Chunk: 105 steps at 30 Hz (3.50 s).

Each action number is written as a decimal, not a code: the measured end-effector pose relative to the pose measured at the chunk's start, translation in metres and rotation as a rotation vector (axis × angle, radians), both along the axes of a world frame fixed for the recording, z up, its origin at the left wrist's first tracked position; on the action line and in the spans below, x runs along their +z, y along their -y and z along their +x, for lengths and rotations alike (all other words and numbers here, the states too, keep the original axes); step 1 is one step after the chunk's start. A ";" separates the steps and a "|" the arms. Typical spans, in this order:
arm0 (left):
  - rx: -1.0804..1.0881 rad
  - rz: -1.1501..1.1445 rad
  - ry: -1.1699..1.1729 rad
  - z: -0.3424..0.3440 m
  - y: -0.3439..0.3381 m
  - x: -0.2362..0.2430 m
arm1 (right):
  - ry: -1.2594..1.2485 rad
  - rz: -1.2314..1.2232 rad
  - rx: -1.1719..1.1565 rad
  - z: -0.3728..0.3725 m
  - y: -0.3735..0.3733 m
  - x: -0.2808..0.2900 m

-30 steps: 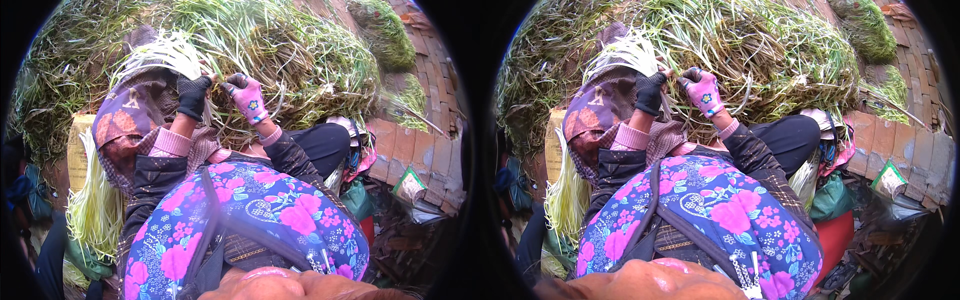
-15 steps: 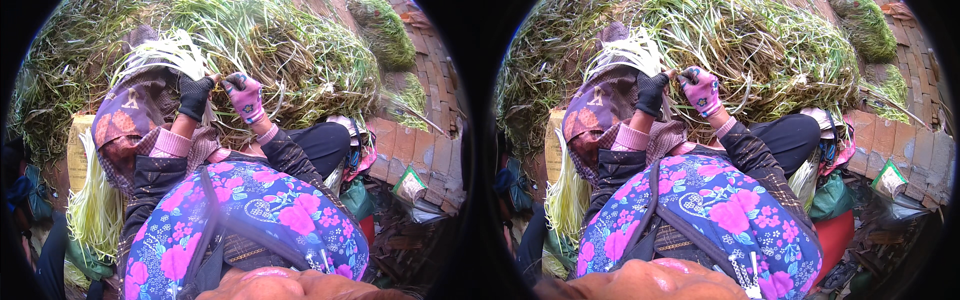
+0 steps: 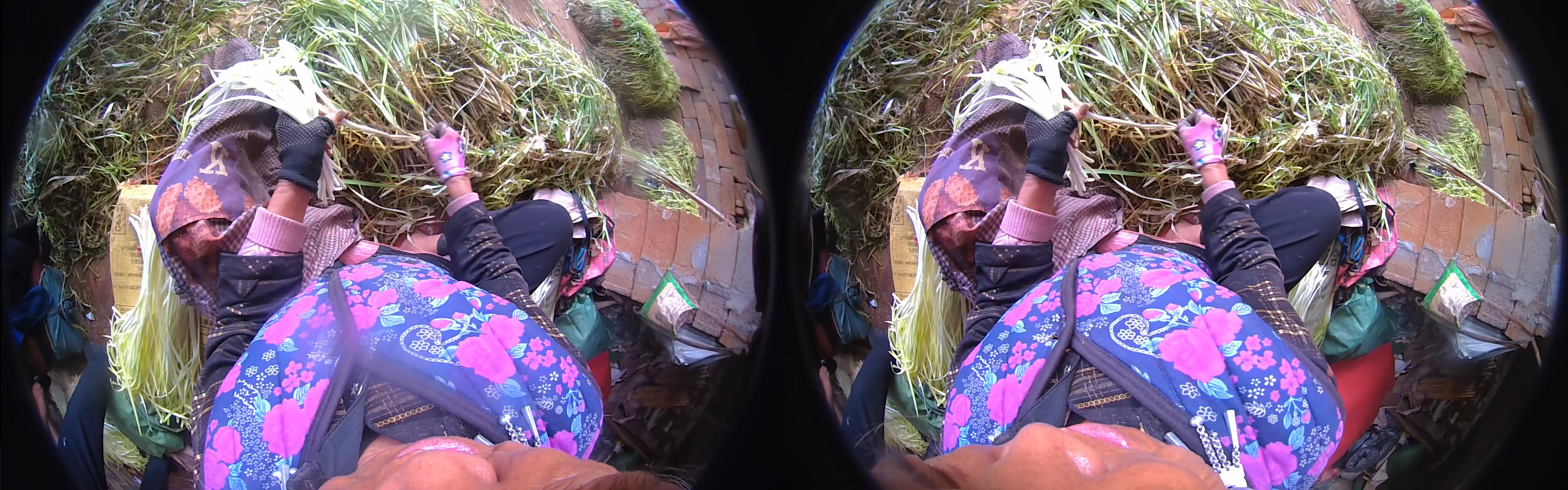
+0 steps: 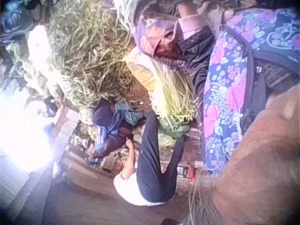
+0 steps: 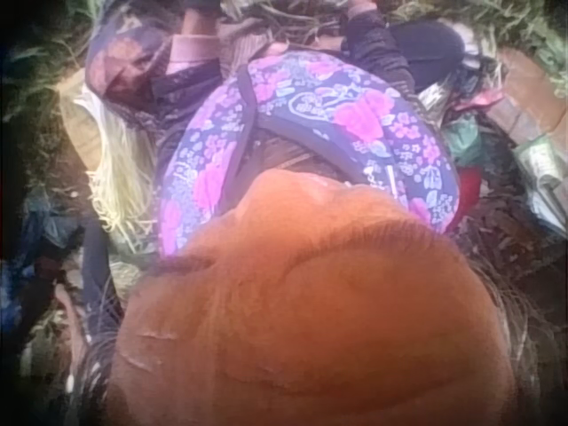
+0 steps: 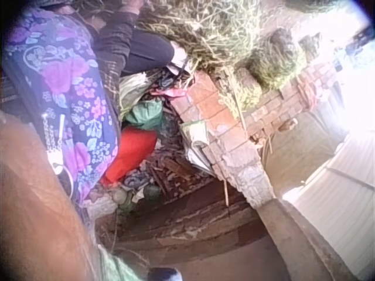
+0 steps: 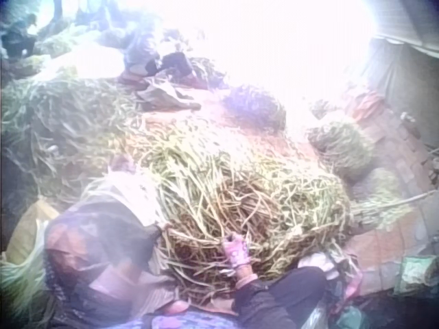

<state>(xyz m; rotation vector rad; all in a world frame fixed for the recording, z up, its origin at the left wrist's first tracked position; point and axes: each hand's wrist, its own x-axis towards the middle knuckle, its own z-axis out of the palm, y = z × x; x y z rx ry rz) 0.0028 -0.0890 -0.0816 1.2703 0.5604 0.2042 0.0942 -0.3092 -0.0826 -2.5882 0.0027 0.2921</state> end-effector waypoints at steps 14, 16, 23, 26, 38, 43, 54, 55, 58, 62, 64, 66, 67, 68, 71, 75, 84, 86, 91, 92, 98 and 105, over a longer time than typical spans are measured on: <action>-0.311 -0.382 0.111 -0.005 -0.003 0.007 | -0.708 0.912 0.305 -0.034 -0.031 0.034; -0.333 -0.377 0.059 -0.004 -0.002 0.009 | -0.729 0.913 0.349 -0.031 -0.028 0.032; -0.073 -0.284 0.260 -0.002 0.009 0.013 | -0.417 0.936 0.178 -0.023 -0.032 0.038; -0.197 -0.279 0.059 -0.002 0.015 0.008 | -0.419 0.809 0.145 -0.028 -0.038 0.038; -0.064 -0.324 0.220 -0.003 0.018 -0.005 | -0.287 0.954 0.138 -0.038 -0.051 0.032; -0.136 -0.325 0.191 -0.004 0.000 0.014 | 0.033 0.701 0.327 -0.017 -0.032 0.008; -0.018 -0.460 0.390 -0.013 -0.041 0.042 | -0.002 -0.784 -0.016 0.138 0.157 0.029; -0.023 -0.438 0.395 -0.012 -0.040 0.041 | 0.051 -0.712 0.078 0.136 0.151 0.039; -0.088 -0.454 0.350 -0.006 -0.032 0.036 | 0.079 -0.029 0.204 0.086 0.077 0.036; -0.108 -0.416 0.315 -0.007 -0.026 0.027 | -0.240 0.722 0.741 -0.044 -0.030 0.000; -0.069 -0.335 0.272 -0.007 -0.030 0.023 | -0.540 0.598 0.566 -0.062 -0.045 -0.003; -0.053 -0.346 0.310 -0.006 -0.033 0.019 | -0.556 0.521 0.348 -0.053 -0.027 0.012; -0.044 -0.382 0.327 -0.005 -0.034 0.017 | -0.519 0.656 0.301 -0.040 -0.009 0.025; -0.049 -0.400 0.375 -0.004 -0.033 0.016 | -0.330 0.760 0.210 -0.029 -0.001 0.034; -0.127 -0.418 0.345 -0.004 -0.025 0.018 | -0.048 0.906 0.081 -0.020 0.002 0.052; -0.435 -0.324 0.192 -0.009 -0.009 0.024 | -0.087 0.376 0.793 -0.065 -0.050 0.031; -0.042 -0.867 0.500 -0.002 -0.041 0.022 | 0.386 -0.269 -0.182 0.128 0.078 -0.028; -0.100 -0.911 0.514 -0.003 -0.040 0.020 | -0.011 -0.466 -0.131 0.145 0.097 -0.043; -0.059 -0.794 0.355 -0.006 -0.029 0.022 | 0.112 0.098 0.086 0.089 0.067 -0.029; -0.087 -0.791 0.341 -0.004 -0.025 0.022 | 0.051 0.189 0.109 0.071 0.051 -0.019; -0.133 -0.150 0.088 0.001 0.011 0.003 | 0.058 0.291 0.483 -0.034 -0.033 0.035; -0.143 -0.246 0.116 -0.003 0.010 0.001 | -0.289 0.481 0.462 -0.042 -0.049 0.042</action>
